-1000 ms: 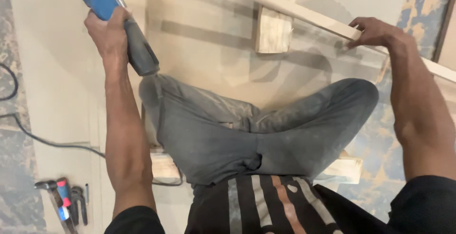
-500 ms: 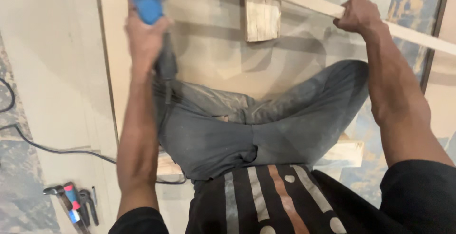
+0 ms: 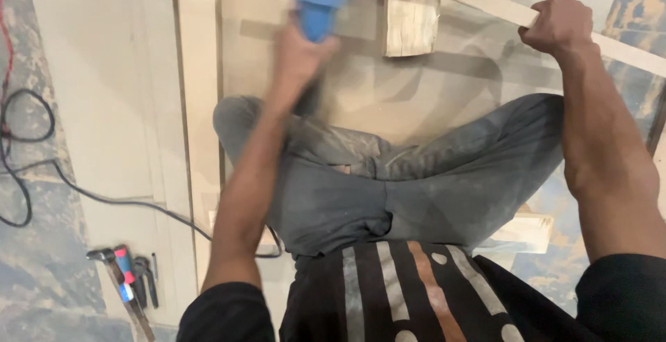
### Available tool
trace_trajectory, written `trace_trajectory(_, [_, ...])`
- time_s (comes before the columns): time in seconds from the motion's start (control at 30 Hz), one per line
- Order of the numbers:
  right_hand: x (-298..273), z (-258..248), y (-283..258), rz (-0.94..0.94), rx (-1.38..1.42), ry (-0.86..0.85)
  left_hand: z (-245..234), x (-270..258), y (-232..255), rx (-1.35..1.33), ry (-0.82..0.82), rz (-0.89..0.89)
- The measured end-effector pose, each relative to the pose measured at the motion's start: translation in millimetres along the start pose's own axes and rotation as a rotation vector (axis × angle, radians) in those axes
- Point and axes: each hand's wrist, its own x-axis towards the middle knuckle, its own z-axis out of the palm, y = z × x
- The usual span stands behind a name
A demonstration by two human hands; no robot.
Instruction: The person sits on the floor and uses an electric sander to smooth a long wooden stick. The stick is held against a small wooden block for support while the sander is moved back and forth along its length.
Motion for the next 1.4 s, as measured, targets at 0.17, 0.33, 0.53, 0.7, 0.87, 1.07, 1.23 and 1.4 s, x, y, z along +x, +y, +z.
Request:
trace_trajectory(0.17, [1,5,1,-0.015,-0.073,0.020,-115,35,-53,-0.214,0.283,-0.095])
trace_trajectory(0.33, [0,6,6,-0.035,-0.063,0.068,-85,9,-30,-0.052,0.223,0.250])
trace_trajectory(0.53, [-7,19,6,-0.026,-0.080,0.219,73,-46,29,0.115,-0.083,0.239])
trace_trajectory(0.7, [-7,26,3,-0.003,-0.087,0.242,96,-45,35,0.239,-0.270,0.166])
trace_trajectory(0.87, [-11,32,6,0.015,-0.103,0.293,-12,-1,-16,-0.032,0.060,0.181])
trace_trajectory(1.07, [-7,33,-3,0.028,-0.094,0.269,-145,44,-81,-0.392,0.372,0.065])
trace_trajectory(1.23, [-7,33,5,0.012,-0.119,0.211,-104,10,-61,-0.240,0.249,0.199])
trace_trajectory(1.4, [-4,23,8,0.029,-0.102,0.116,46,-30,-6,0.033,-0.014,0.123])
